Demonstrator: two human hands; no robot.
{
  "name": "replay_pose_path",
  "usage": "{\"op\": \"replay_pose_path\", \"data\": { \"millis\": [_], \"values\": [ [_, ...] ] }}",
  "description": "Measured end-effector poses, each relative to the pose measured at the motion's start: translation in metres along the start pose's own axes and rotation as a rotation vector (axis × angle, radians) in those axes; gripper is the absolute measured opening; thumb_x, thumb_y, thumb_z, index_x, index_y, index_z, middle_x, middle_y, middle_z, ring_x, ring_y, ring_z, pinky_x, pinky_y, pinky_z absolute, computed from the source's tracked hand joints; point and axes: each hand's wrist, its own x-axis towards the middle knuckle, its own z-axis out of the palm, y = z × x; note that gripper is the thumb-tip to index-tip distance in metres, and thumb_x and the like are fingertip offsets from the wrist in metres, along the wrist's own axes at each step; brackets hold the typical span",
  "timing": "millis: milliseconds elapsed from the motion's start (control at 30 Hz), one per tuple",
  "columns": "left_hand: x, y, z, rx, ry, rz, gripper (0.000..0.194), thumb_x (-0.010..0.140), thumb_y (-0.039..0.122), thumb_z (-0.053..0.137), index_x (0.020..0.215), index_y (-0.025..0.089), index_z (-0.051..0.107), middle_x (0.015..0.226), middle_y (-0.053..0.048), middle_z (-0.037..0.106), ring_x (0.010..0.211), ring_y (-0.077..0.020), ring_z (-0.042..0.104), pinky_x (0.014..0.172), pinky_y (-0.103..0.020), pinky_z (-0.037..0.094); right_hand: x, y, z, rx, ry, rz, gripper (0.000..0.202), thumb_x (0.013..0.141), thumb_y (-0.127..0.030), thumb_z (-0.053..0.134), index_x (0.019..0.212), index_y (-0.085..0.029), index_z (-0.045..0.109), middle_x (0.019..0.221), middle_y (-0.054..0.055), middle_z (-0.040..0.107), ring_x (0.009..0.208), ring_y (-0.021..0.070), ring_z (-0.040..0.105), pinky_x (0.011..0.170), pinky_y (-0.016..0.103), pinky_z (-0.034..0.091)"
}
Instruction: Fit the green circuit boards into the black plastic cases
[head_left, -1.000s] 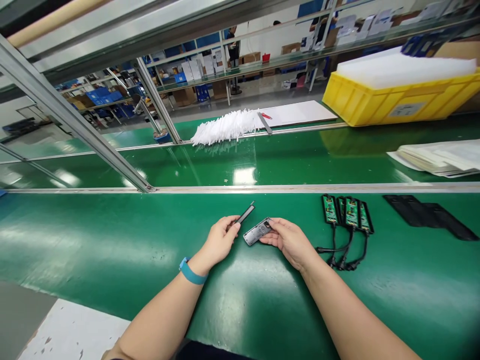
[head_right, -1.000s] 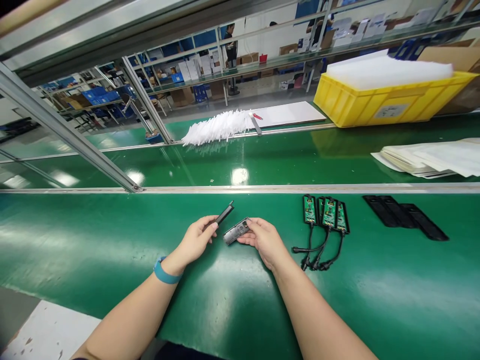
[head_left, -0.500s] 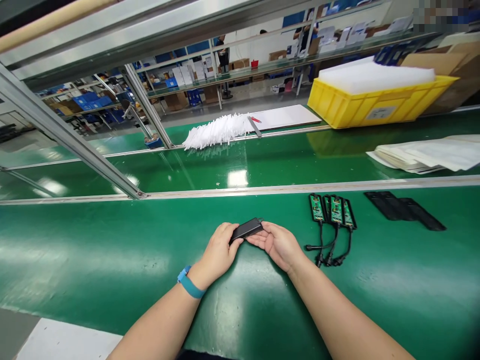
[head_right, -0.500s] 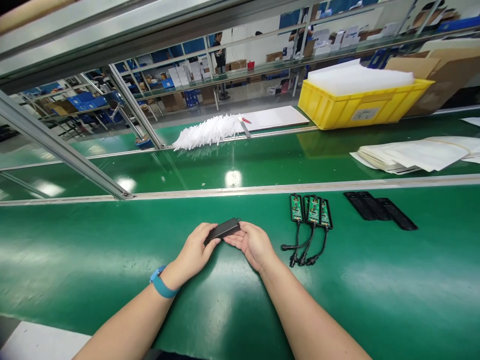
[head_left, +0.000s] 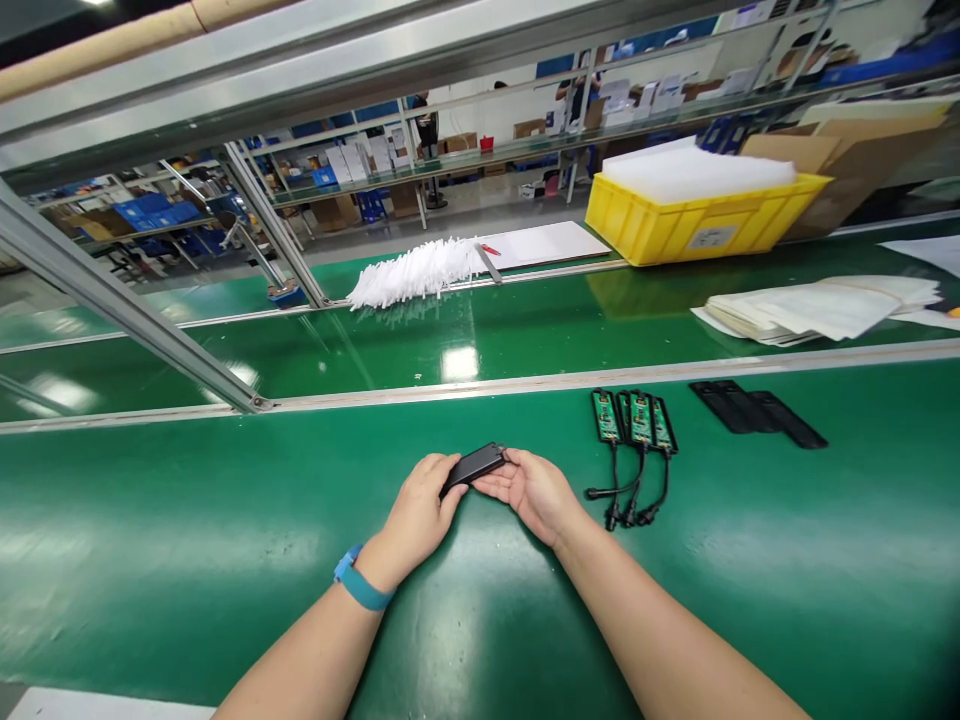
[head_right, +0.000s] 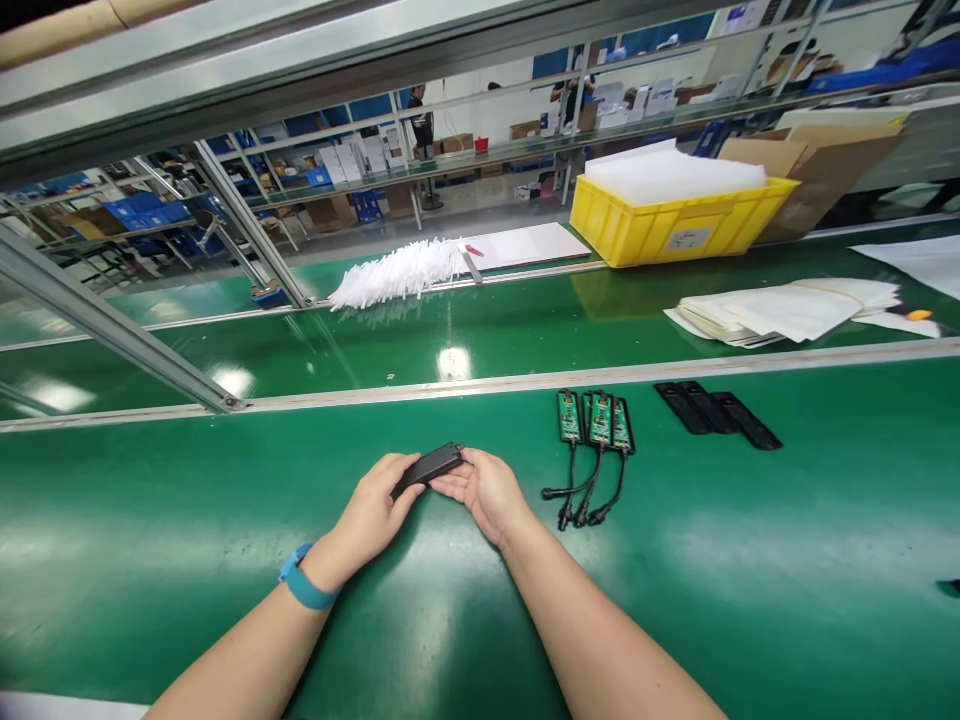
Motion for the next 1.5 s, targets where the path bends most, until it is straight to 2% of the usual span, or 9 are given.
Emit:
{"op": "replay_pose_path", "data": {
  "millis": [233, 400, 533, 667, 800, 900, 1033, 1267, 1500],
  "values": [
    [-0.006, -0.009, 0.006, 0.101, 0.012, 0.043, 0.037, 0.092, 0.03, 0.05, 0.126, 0.018, 0.053, 0.112, -0.012, 0.06, 0.103, -0.0248, 0.057, 0.093, -0.04, 0.046, -0.001, 0.011, 0.0, -0.076, -0.036, -0.083, 0.021, 0.083, -0.032, 0.061, 0.085, -0.011, 0.06, 0.073, 0.009, 0.07, 0.067, 0.0188, 0.07, 0.07, 0.035, 0.058],
    [-0.008, -0.011, 0.012, 0.047, -0.028, 0.054, 0.04, 0.09, 0.038, 0.051, 0.124, 0.018, 0.055, 0.113, -0.012, 0.061, 0.103, -0.0257, 0.058, 0.091, -0.039, 0.047, 0.004, 0.019, -0.004, -0.235, 0.087, -0.173, 0.038, 0.066, -0.04, 0.079, 0.078, -0.014, 0.055, 0.065, 0.001, 0.065, 0.051, 0.0119, 0.064, 0.054, 0.024, 0.057],
    [-0.005, -0.002, 0.004, -0.077, -0.108, -0.157, 0.047, 0.086, 0.049, 0.054, 0.12, 0.017, 0.057, 0.107, -0.011, 0.065, 0.091, -0.0245, 0.062, 0.082, -0.037, 0.049, 0.002, 0.016, -0.003, -0.247, 0.062, -0.18, 0.04, 0.063, -0.042, 0.08, 0.077, -0.013, 0.056, 0.064, 0.0, 0.065, 0.051, 0.011, 0.063, 0.053, 0.024, 0.057],
    [0.0, 0.007, -0.011, -0.378, -0.347, -0.422, 0.05, 0.087, 0.055, 0.049, 0.114, 0.014, 0.058, 0.074, -0.005, 0.067, 0.063, -0.0189, 0.06, 0.061, -0.029, 0.048, -0.005, 0.011, -0.002, -0.268, 0.008, -0.171, 0.045, 0.057, -0.043, 0.083, 0.079, -0.012, 0.058, 0.066, 0.0, 0.065, 0.056, 0.0121, 0.065, 0.055, 0.024, 0.057],
    [-0.002, 0.005, -0.018, -0.587, -0.469, -0.541, 0.045, 0.082, 0.054, 0.057, 0.102, 0.014, 0.062, 0.076, -0.006, 0.069, 0.066, -0.0182, 0.062, 0.063, -0.028, 0.049, -0.01, 0.012, -0.002, -0.282, -0.061, -0.146, 0.052, 0.049, -0.047, 0.085, 0.078, -0.012, 0.06, 0.067, -0.001, 0.064, 0.059, 0.0121, 0.065, 0.057, 0.024, 0.057],
    [-0.005, -0.004, -0.014, -0.623, -0.463, -0.609, 0.046, 0.077, 0.055, 0.063, 0.103, 0.017, 0.062, 0.081, -0.007, 0.071, 0.075, -0.0211, 0.066, 0.07, -0.031, 0.052, -0.007, 0.015, -0.004, -0.28, -0.075, -0.122, 0.056, 0.043, -0.05, 0.086, 0.074, -0.012, 0.059, 0.066, -0.001, 0.063, 0.06, 0.0121, 0.065, 0.058, 0.024, 0.057],
    [-0.004, -0.01, -0.009, -0.629, -0.418, -0.57, 0.045, 0.074, 0.056, 0.066, 0.098, 0.017, 0.063, 0.076, -0.005, 0.07, 0.072, -0.0208, 0.066, 0.069, -0.03, 0.052, -0.001, 0.016, -0.006, -0.282, -0.065, -0.131, 0.058, 0.041, -0.051, 0.086, 0.075, -0.013, 0.058, 0.067, -0.001, 0.063, 0.061, 0.0122, 0.065, 0.059, 0.024, 0.056],
    [0.003, 0.013, -0.006, -0.672, -0.242, -0.489, 0.029, 0.078, 0.042, 0.062, 0.087, 0.015, 0.058, 0.073, -0.003, 0.066, 0.062, -0.0164, 0.063, 0.061, -0.027, 0.049, -0.013, 0.003, 0.002, -0.412, -0.018, -0.237, 0.041, 0.061, -0.04, 0.08, 0.085, -0.014, 0.061, 0.075, 0.001, 0.066, 0.065, 0.0133, 0.065, 0.061, 0.027, 0.057],
    [0.003, 0.01, 0.002, -0.487, -0.117, -0.381, 0.01, 0.083, 0.025, 0.052, 0.08, 0.017, 0.056, 0.064, 0.0, 0.062, 0.053, -0.0121, 0.055, 0.055, -0.023, 0.04, -0.008, -0.004, -0.001, -0.522, -0.031, -0.261, 0.031, 0.07, -0.039, 0.075, 0.084, -0.015, 0.06, 0.069, 0.001, 0.065, 0.057, 0.0114, 0.062, 0.057, 0.025, 0.054]
  ]
}}
